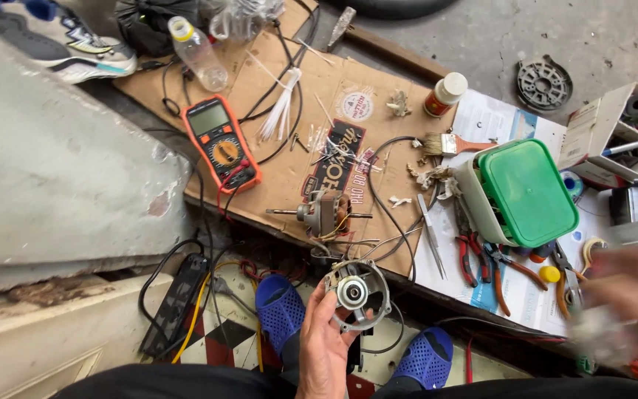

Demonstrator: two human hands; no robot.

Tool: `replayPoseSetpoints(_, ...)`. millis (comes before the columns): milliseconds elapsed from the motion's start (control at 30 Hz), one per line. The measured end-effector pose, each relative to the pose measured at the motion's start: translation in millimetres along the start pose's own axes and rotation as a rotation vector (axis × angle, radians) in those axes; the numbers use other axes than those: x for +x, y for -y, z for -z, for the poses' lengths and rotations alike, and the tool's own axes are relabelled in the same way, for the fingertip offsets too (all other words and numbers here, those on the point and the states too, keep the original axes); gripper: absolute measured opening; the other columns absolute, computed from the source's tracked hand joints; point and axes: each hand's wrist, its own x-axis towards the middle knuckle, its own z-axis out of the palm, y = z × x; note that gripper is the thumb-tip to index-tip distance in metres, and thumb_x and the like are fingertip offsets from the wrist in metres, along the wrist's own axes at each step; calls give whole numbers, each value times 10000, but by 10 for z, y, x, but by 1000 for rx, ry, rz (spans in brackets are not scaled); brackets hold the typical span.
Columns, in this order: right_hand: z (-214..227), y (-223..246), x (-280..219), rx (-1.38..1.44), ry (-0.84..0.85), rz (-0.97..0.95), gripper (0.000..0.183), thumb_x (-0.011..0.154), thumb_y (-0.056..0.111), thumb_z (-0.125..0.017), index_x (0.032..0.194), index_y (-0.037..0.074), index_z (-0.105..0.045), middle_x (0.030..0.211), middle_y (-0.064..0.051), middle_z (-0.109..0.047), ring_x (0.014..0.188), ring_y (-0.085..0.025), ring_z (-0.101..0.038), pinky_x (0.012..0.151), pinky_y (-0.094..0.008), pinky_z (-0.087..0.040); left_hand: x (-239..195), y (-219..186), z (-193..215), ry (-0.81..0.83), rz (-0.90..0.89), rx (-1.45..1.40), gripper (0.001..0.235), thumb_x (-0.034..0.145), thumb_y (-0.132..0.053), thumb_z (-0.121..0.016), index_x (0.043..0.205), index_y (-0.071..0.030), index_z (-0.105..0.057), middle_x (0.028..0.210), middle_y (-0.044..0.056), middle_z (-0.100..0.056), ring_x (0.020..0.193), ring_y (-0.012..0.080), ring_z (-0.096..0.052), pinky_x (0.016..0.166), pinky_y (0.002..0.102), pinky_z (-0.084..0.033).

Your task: The person pours liquid from a plastic bottle into a motor component, then uses a brush to apply the liquid inside the component. They rotate and inspect the component while continuing to apply the liquid with the brush.

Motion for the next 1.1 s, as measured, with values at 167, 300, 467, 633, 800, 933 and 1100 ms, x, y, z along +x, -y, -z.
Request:
replayPoseSetpoints(167, -1213, -55, -690, -255, 466, -38, 628, 874, 366, -792, 1491, 247, -821, 1354, -34, -937, 1166, -194, -801, 1100, -329, -525, -71, -58, 89, -11, -57, -63, 546, 967, -187, -632, 1497, -53, -624, 1385, 206, -729, 1238, 336, -689, 951, 546, -631)
replayPoseSetpoints(300, -1625, -89, -726, -290, 476, 32, 513, 888, 416, -774, 1328, 190, -912, 1174, -75, -900, 1071, -192, -761, 1001, -336, -509, -103, -95, 171, 19, -113, -81, 489, 988, -176, -623, 1455, -37, -667, 1370, 190, -741, 1216, 317, -683, 969, 521, -628)
replayPoseSetpoints(467, -1823, -172, -643, -374, 428, 172, 466, 941, 546, -716, 858, 94, -643, 865, -95, -678, 813, -217, -589, 763, -364, -435, -116, -154, 264, -10, -111, -95, 558, 981, -223, -631, 1523, -89, -634, 1445, 177, -724, 1269, 337, -688, 985, 496, -623)
replayPoseSetpoints(633, -1816, -133, -690, -328, 445, 175, 484, 944, 531, -747, 828, 79, -618, 797, -85, -679, 722, -205, -560, 700, -361, -433, -90, -168, 298, -8, -110, -135, 483, 998, -214, -638, 1456, -62, -664, 1406, 194, -731, 1238, 328, -685, 972, 486, -629)
replayPoseSetpoints(800, -1887, -335, -490, -356, 449, 264, 557, 954, 574, -763, 778, 113, -503, 767, -50, -535, 716, -190, -420, 692, -366, -353, -120, -188, 269, -15, -97, -140, 478, 996, -210, -644, 1448, -55, -670, 1382, 195, -743, 1215, 328, -694, 974, 483, -627)
replayPoseSetpoints(933, -1899, -322, -507, -366, 454, 238, 515, 949, 564, -746, 787, 107, -573, 782, -63, -610, 723, -193, -490, 706, -362, -384, -112, -188, 271, -11, -99, -133, 473, 1007, -218, -632, 1453, -63, -664, 1423, 190, -720, 1235, 333, -678, 983, 502, -638)
replayPoseSetpoints(1100, -1896, -276, -555, -365, 459, 199, 475, 937, 544, -760, 815, 106, -623, 809, -65, -642, 751, -202, -526, 727, -354, -392, -117, -187, 255, -2, -92, -123, 522, 998, -233, -628, 1497, -79, -647, 1461, 185, -698, 1257, 346, -669, 993, 511, -641)
